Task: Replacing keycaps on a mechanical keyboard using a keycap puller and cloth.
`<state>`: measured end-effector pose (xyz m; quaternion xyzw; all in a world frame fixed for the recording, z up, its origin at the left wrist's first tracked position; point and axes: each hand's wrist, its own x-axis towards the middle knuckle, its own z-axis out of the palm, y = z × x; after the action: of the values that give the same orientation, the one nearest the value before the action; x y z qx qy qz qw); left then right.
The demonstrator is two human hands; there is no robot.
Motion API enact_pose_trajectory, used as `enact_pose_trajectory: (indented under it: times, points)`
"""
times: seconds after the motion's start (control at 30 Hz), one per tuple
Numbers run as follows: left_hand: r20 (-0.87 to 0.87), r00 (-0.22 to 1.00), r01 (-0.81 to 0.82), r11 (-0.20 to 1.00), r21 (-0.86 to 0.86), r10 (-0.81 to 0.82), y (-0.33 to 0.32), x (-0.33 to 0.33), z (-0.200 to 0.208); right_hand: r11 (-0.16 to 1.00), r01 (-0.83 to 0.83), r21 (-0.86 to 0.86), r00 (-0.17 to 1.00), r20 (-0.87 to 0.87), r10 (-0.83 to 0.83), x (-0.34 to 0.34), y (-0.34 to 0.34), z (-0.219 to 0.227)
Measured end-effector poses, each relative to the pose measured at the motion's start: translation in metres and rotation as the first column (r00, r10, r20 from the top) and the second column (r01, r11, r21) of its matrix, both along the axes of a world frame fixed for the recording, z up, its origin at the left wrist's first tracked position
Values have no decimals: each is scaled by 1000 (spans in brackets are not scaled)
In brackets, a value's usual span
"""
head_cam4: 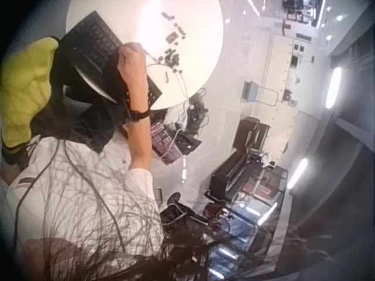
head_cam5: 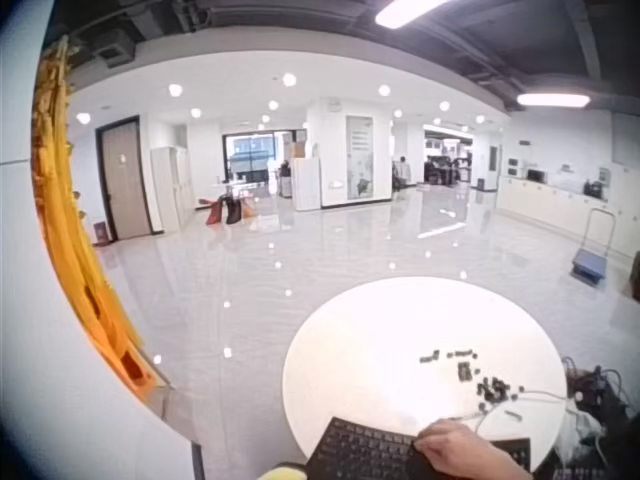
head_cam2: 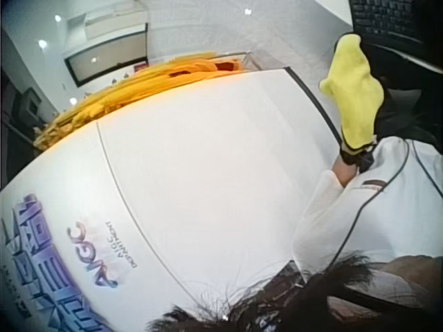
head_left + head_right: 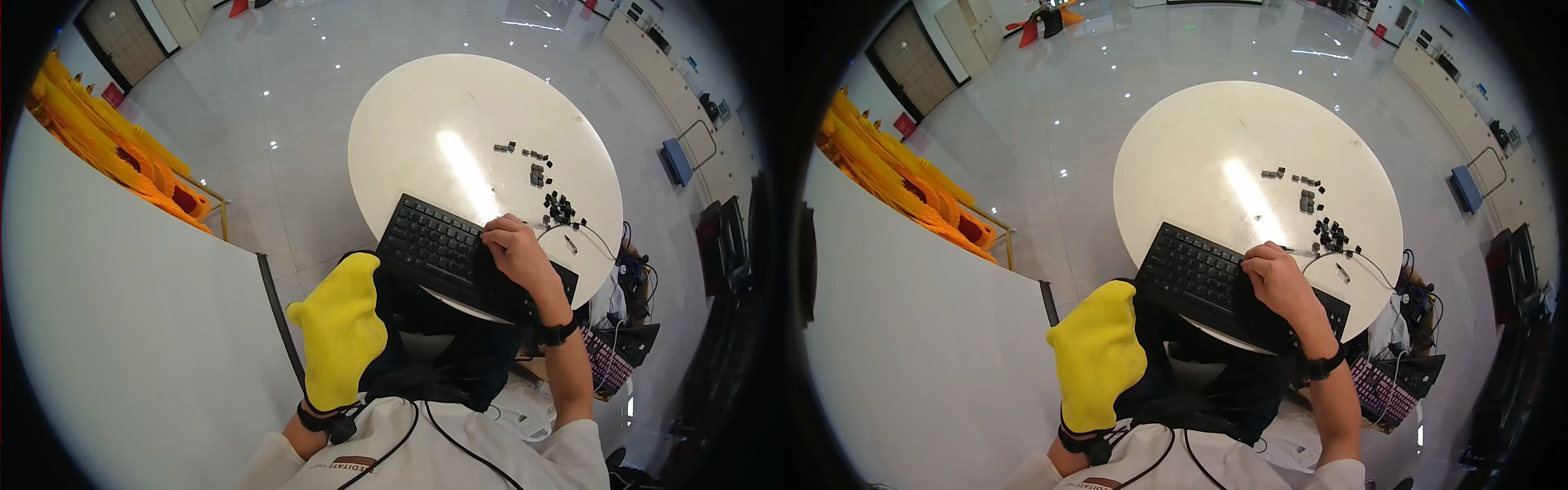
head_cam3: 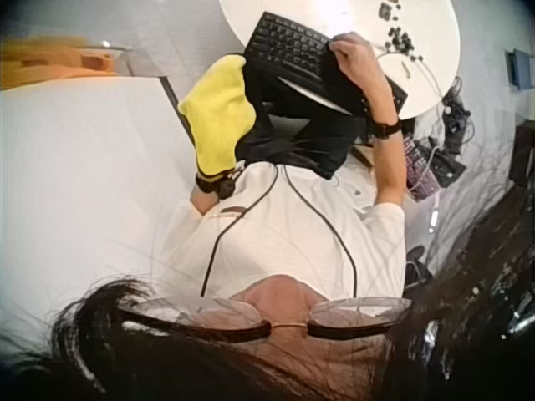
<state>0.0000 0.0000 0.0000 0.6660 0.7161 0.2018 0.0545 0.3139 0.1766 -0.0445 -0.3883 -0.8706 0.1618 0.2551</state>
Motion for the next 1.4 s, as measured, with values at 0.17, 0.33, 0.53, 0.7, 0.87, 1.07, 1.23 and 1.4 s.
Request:
enact_pose_trajectory:
  times: [0.17, 0.33, 0.53, 0.7, 0.87, 1.07, 1.23, 1.4]
  points:
    - [91, 996, -5, 964, 267, -20, 9, -3, -6, 999, -19, 40, 1000, -10, 19, -5, 2, -4]
    - [86, 996, 8, 969, 247, -30, 5, 3, 9, 1000, -16, 19, 998, 54, 15, 2, 2, -6]
    - [164, 986, -20, 953, 303, -31, 0, -1, -8, 993, 21, -114, 1000, 13, -20, 2, 1, 6]
    - [231, 972, -63, 911, 408, -36, -1, -2, 5, 948, 160, -274, 987, 38, -156, 0, 18, 27]
    - [233, 971, -32, 946, 324, -47, -5, -7, 9, 958, 285, -35, 933, 237, -269, 29, 79, 24]
    - [174, 984, -106, 923, 370, 43, -2, -18, 1, 932, 362, 22, 890, 289, -352, 29, 156, 22]
    - [94, 993, -97, 915, 392, 65, 0, -32, -13, 909, 414, -54, 877, 292, -382, 34, 189, 6]
    - [56, 993, -118, 931, 345, 105, -11, -44, -14, 888, 451, -94, 868, 276, -412, 13, 201, -8]
